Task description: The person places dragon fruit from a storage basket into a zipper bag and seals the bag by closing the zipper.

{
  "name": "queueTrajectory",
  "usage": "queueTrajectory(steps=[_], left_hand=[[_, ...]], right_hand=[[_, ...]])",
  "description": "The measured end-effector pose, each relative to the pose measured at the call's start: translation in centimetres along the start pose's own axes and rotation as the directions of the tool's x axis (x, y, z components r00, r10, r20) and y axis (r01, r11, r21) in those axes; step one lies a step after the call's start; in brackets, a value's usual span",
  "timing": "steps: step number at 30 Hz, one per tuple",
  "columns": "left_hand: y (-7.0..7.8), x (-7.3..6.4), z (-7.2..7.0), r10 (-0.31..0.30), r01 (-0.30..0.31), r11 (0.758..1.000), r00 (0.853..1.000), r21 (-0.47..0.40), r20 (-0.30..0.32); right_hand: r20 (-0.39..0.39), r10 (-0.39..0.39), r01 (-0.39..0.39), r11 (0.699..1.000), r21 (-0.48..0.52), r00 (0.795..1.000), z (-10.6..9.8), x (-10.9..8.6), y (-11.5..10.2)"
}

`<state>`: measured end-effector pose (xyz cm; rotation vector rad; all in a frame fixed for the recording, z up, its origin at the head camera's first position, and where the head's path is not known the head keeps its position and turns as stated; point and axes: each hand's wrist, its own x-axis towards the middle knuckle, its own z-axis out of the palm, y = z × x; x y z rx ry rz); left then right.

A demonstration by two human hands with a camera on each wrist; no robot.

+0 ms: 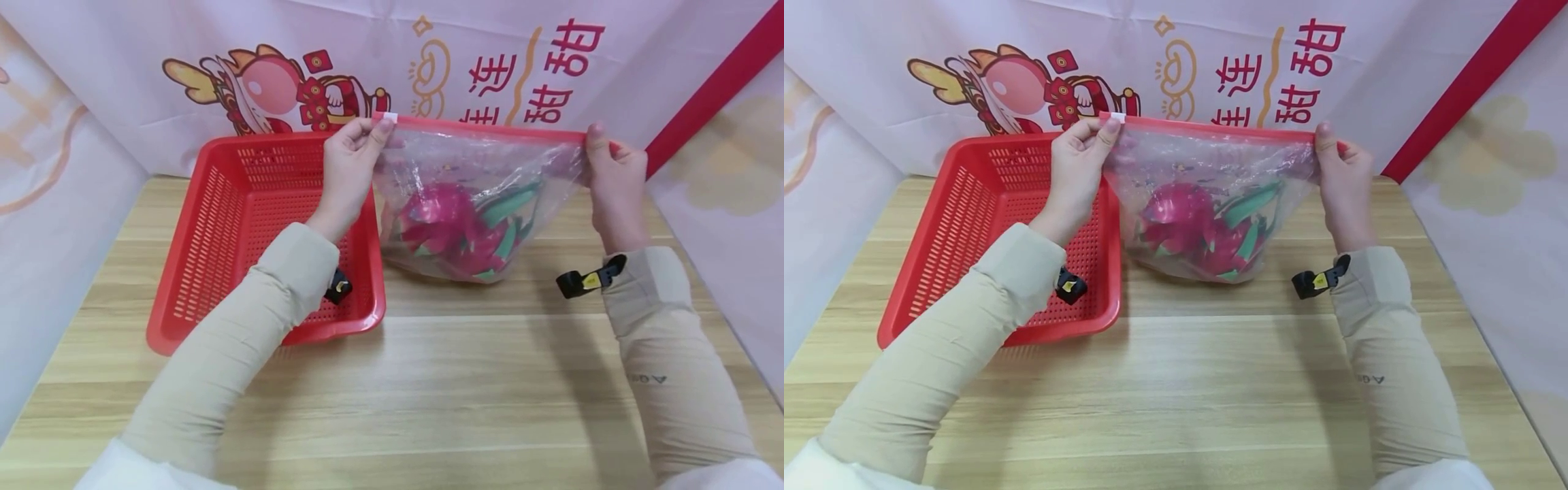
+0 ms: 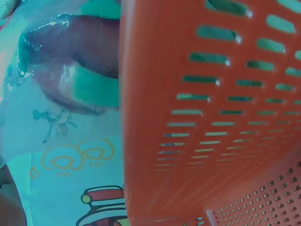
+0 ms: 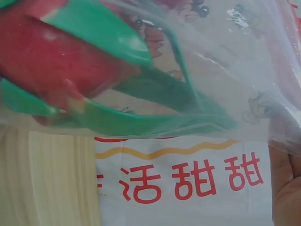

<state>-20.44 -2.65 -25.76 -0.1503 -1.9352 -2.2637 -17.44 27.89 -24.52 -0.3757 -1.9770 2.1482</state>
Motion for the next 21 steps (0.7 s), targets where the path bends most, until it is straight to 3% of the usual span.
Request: queueTrajectory(steps=[10, 16, 21], left_hand=[[1.0, 0.1, -0.9, -0.096, 0.099, 0.995, 0.991, -0.025, 0.094], [1.1, 0.4, -0.9, -0.134, 0.140, 0.989, 0.984, -0.042, 0.119], [1.4, 0.6, -0.8, -0.146, 0.153, 0.988, 0.976, -0.032, 0.161]], right_hand=[[0.076, 0.056, -0.050, 0.996, -0.080, 0.996, -0.3, 0.5, -1.0], [0.130, 0.076, -0.063, 0.993, -0.105, 0.989, -0.7, 0.6, -1.3], [0.169, 0.104, -0.066, 0.974, -0.217, 0.980, -1.0, 0.5, -1.7]])
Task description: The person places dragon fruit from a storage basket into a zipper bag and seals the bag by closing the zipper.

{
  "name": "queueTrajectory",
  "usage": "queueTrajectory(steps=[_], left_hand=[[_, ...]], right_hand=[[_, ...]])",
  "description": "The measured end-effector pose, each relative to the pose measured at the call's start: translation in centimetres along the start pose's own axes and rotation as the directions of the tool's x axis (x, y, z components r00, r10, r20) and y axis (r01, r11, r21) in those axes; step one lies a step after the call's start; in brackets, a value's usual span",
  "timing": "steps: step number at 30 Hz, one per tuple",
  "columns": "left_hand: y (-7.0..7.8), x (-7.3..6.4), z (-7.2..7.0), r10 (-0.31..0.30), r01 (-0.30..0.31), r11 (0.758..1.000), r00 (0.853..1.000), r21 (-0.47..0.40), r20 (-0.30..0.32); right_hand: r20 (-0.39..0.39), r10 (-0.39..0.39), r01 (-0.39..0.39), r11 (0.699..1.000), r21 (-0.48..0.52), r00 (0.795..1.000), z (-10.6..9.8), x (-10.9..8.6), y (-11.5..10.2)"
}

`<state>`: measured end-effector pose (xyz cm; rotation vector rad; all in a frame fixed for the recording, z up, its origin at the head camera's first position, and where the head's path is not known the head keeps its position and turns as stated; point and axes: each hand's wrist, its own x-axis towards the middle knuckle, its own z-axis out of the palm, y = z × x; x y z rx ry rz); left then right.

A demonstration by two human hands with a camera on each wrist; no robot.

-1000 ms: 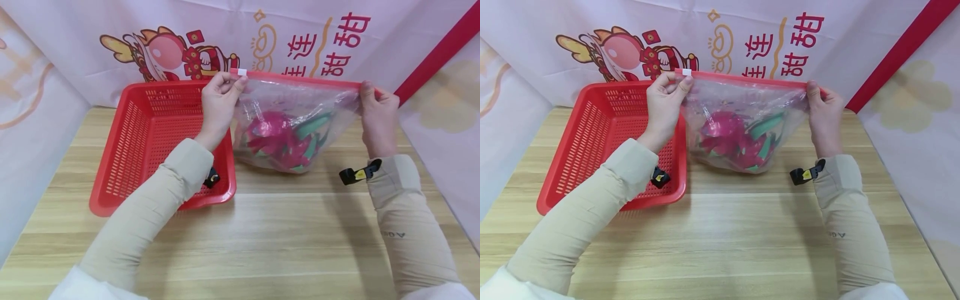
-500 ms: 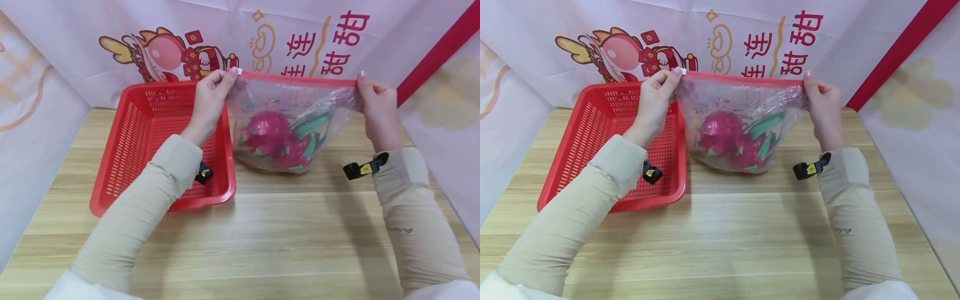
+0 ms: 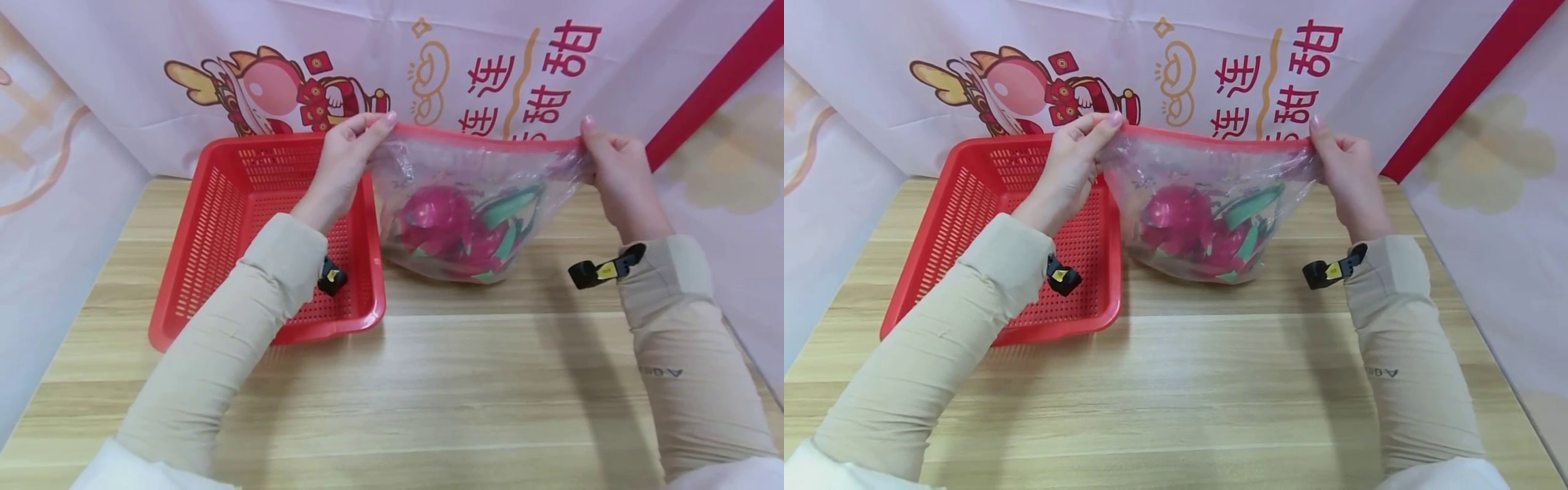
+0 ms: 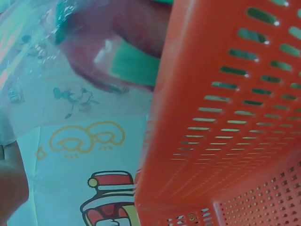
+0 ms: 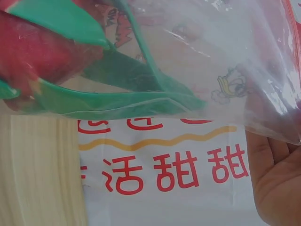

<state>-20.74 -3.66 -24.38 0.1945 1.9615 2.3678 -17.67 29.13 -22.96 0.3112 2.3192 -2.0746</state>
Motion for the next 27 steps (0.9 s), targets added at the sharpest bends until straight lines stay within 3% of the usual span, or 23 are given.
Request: queueTrajectory(steps=[5, 10, 17, 22, 27], left_hand=[[0.6, 0.1, 0.1, -0.045, 0.041, 0.997, 0.997, 0.060, 0.065], [1.1, 0.1, 0.2, -0.046, 0.037, 0.997, 0.991, 0.072, 0.124], [1.8, 0.1, 0.2, -0.059, 0.057, 0.998, 0.981, 0.013, 0.183], [2.1, 0.1, 0.2, -0.065, 0.057, 0.997, 0.975, 0.042, 0.211], [2.3, 0.1, 0.4, -0.072, 0.068, 0.997, 0.972, 0.026, 0.222]], right_hand=[[0.009, 0.035, -0.033, 0.984, -0.176, 0.999, -0.3, 0.0, -0.5], [0.026, 0.046, -0.033, 0.928, -0.372, 0.999, -0.6, -0.1, -1.4], [0.083, -0.044, 0.077, 0.890, -0.450, 0.996, -0.5, -0.6, -2.8], [0.186, -0.068, 0.162, 0.815, -0.556, 0.980, 0.4, -0.4, -4.5], [0.281, -0.106, 0.264, 0.744, -0.613, 0.954, 2.9, -0.6, -6.4]])
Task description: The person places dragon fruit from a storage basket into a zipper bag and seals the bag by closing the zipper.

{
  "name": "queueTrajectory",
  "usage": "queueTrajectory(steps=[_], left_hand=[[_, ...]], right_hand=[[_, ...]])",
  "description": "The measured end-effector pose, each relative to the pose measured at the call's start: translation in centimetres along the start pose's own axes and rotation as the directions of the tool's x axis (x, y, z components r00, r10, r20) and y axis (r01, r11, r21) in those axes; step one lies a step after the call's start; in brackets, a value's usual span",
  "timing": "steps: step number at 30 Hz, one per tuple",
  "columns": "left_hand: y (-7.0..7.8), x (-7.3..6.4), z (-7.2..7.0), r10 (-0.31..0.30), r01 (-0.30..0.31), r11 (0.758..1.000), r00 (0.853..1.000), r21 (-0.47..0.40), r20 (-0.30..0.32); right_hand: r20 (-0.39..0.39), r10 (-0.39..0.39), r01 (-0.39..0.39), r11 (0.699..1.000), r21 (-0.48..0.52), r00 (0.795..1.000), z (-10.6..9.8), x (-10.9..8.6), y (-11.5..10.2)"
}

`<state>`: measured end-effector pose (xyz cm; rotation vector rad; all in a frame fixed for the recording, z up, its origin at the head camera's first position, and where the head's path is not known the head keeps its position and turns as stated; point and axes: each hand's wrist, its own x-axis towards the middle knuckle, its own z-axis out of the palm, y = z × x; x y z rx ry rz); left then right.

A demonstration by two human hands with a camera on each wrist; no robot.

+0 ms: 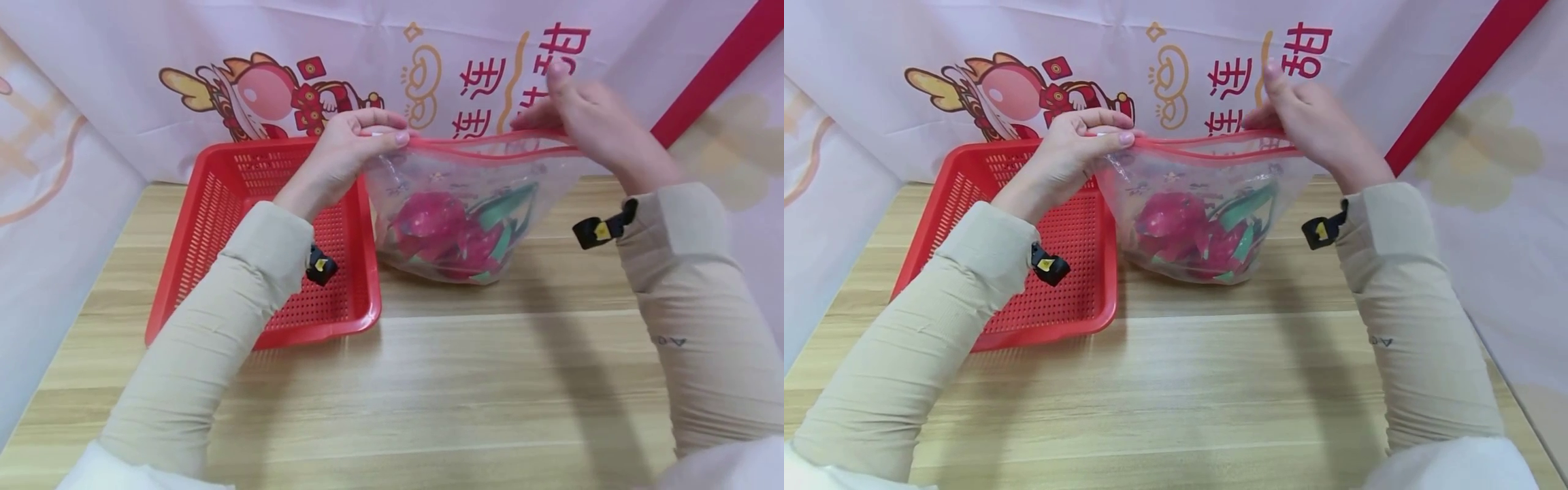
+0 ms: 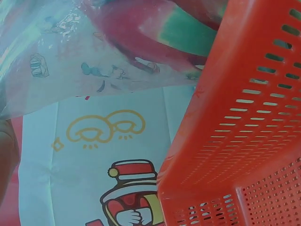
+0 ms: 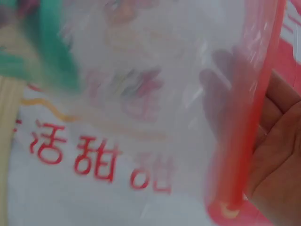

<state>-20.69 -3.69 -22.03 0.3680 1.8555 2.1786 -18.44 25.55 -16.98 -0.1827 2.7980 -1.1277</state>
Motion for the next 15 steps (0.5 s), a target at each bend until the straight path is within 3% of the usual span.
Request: queueTrajectory(steps=[6, 11, 15], left_hand=[[0.2, 0.0, 0.0, -0.015, 0.015, 0.999, 1.000, 0.041, 0.002], [0.3, -0.2, -0.1, -0.023, 0.023, 0.998, 1.000, 0.051, 0.008], [0.4, -0.3, -0.2, -0.017, 0.017, 1.000, 0.998, 0.012, 0.053]], right_hand=[[0.050, -0.080, 0.080, 0.997, 0.006, 0.996, 1.8, 0.5, -3.4], [0.129, -0.077, 0.073, 0.997, 0.038, 0.989, 3.4, 1.0, -5.5], [0.139, -0.074, 0.071, 0.997, 0.024, 0.988, 4.6, 1.5, -6.4]])
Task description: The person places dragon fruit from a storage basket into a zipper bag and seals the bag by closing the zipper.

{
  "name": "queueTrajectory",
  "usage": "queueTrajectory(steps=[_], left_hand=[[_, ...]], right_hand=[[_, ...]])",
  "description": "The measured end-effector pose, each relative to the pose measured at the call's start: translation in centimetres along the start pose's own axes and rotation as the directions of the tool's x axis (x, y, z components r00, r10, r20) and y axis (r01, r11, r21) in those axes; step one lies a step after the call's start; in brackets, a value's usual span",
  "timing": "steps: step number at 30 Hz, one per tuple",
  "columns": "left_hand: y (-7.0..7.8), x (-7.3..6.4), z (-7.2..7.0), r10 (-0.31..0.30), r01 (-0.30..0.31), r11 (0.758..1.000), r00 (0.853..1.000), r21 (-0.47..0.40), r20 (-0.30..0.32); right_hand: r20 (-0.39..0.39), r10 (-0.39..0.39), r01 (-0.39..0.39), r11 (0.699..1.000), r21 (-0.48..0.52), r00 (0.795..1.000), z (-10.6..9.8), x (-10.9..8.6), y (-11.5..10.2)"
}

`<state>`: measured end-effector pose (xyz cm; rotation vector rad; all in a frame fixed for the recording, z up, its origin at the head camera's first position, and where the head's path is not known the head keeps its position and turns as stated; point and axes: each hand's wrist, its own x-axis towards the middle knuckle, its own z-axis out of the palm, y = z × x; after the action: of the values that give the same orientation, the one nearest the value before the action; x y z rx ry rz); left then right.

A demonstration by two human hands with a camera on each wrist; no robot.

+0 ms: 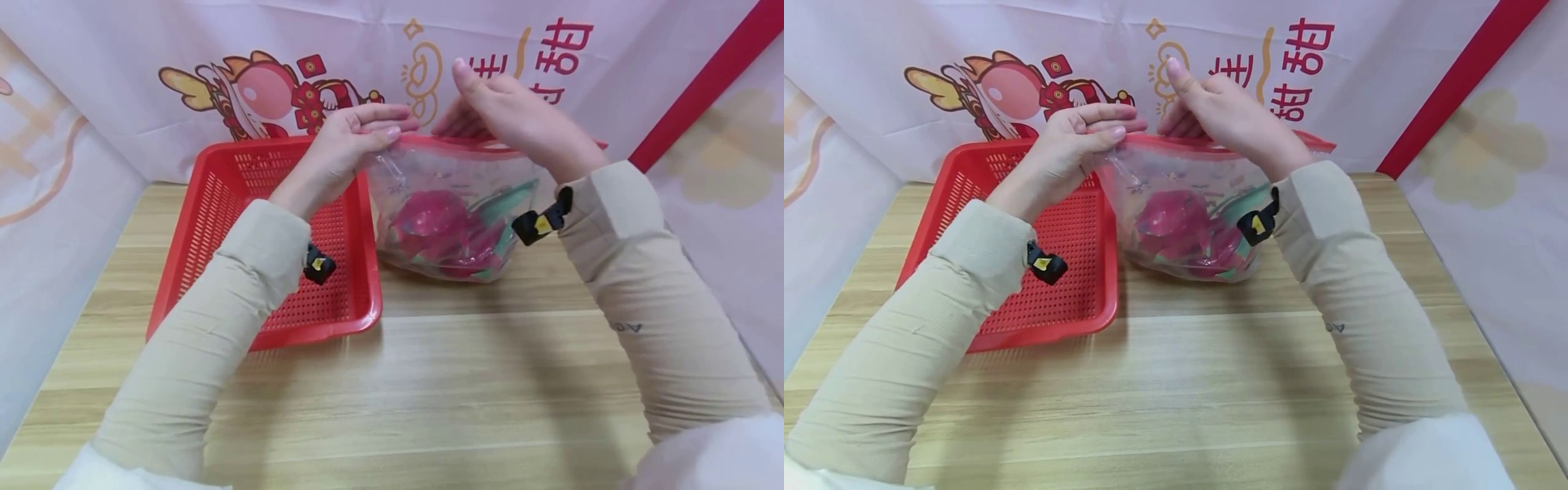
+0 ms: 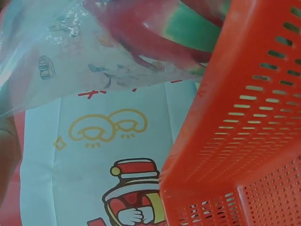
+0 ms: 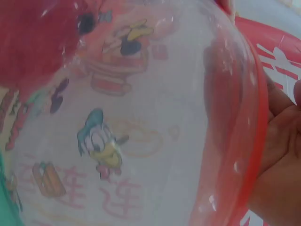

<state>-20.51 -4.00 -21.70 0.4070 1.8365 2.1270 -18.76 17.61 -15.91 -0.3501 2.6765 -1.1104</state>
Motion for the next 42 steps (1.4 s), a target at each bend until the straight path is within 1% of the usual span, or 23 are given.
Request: queueTrajectory(steps=[2, 5, 8, 10, 11, 13, 16, 18, 23, 27, 31, 36, 39, 42], left_hand=[[0.1, -0.1, -0.1, 0.001, 0.000, 0.999, 0.999, -0.036, 0.036], [0.2, -0.3, -0.2, 0.000, 0.006, 0.996, 0.998, -0.091, 0.070], [0.3, -0.5, -0.5, 0.021, -0.009, 0.995, 0.993, -0.099, 0.117], [0.3, -0.5, -0.6, 0.028, -0.010, 0.991, 0.990, -0.131, 0.135], [0.3, -0.5, -0.7, 0.026, -0.004, 0.988, 0.990, -0.155, 0.138], [0.3, -0.5, -0.9, 0.032, -0.008, 0.987, 0.989, -0.163, 0.142], [0.3, -0.6, -1.1, 0.030, 0.000, 0.979, 0.989, -0.202, 0.146], [0.3, -0.6, -1.2, 0.035, -0.004, 0.981, 0.987, -0.192, 0.158], [0.3, -0.8, -1.1, 0.031, 0.012, 0.976, 0.981, -0.216, 0.191], [0.2, -0.8, -0.9, 0.033, 0.010, 0.973, 0.983, -0.230, 0.182], [0.1, -0.8, -0.7, 0.042, -0.014, 0.984, 0.986, -0.175, 0.160], [0.0, -0.7, -0.6, 0.037, -0.013, 0.988, 0.987, -0.151, 0.154], [-0.1, -0.7, -0.7, 0.030, -0.010, 0.991, 0.989, -0.136, 0.146], [-0.2, -0.7, -0.6, 0.041, -0.027, 0.994, 0.991, -0.104, 0.131]], right_hand=[[-0.016, -0.003, 0.003, 1.000, -0.004, 1.000, 0.4, 0.3, -0.1], [-0.038, 0.004, -0.004, 1.000, -0.007, 0.999, 0.9, 0.6, -0.1], [-0.043, 0.009, -0.009, 1.000, -0.001, 0.999, 1.2, 0.8, -0.2], [-0.036, 0.005, -0.006, 1.000, -0.004, 0.999, 1.5, 0.9, -0.3], [-0.030, 0.002, -0.002, 1.000, -0.012, 1.000, 1.6, 1.0, -0.4], [-0.017, -0.003, 0.002, 0.999, -0.041, 1.000, 1.7, 1.1, -0.6], [0.003, -0.008, 0.008, 0.995, -0.103, 1.000, 2.0, 1.3, -0.8], [0.015, -0.007, 0.009, 0.990, -0.141, 1.000, 2.1, 1.5, -0.9], [0.030, 0.006, -0.001, 0.987, -0.161, 1.000, 2.5, 1.8, -1.4], [0.040, 0.007, 0.000, 0.988, -0.156, 0.999, 2.9, 1.9, -1.8], [0.041, -0.026, 0.032, 0.987, -0.157, 0.999, 3.2, 2.2, -2.0], [0.031, -0.071, 0.075, 0.984, -0.160, 0.997, 3.7, 2.7, -2.1], [0.015, -0.062, 0.064, 0.984, -0.167, 0.998, 4.0, 2.8, -2.1], [-0.005, -0.041, 0.040, 0.984, -0.173, 0.999, 4.2, 2.8, -2.2]])
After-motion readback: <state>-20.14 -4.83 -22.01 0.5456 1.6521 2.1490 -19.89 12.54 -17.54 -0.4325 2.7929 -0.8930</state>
